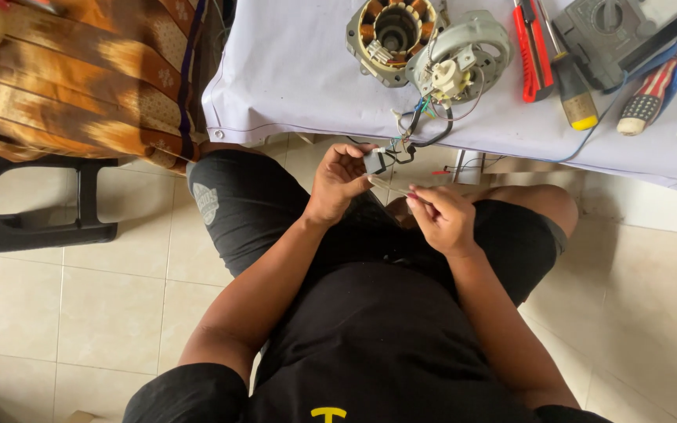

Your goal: Repairing an electric motor by inspecting and manipulating internal components with a screwdriver

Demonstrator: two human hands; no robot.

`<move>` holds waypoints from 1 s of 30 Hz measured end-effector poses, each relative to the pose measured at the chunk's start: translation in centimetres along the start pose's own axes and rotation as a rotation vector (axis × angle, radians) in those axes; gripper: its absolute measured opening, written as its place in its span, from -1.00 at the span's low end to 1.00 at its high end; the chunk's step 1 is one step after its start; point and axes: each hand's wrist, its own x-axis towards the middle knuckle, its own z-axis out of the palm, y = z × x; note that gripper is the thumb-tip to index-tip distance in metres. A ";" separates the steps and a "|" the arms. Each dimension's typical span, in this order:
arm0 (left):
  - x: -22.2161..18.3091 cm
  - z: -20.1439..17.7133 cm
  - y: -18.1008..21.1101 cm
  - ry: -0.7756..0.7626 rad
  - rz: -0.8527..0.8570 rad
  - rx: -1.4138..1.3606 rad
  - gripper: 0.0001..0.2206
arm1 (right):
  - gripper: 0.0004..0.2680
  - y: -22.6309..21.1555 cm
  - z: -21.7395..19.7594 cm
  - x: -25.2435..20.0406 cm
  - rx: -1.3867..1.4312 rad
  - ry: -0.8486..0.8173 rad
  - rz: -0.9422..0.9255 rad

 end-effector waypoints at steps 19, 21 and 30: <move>-1.1 3.5 3.8 -0.075 0.218 0.747 -0.49 | -0.92 0.7 -0.2 0.0 -0.004 0.066 0.109; -1.0 2.4 1.8 -0.095 0.148 0.539 -0.48 | -0.92 -0.5 -0.4 0.6 0.000 0.042 0.077; -0.7 0.4 0.5 -0.144 -0.162 -0.054 -0.58 | -0.89 -1.7 -0.5 1.3 0.066 -0.031 0.006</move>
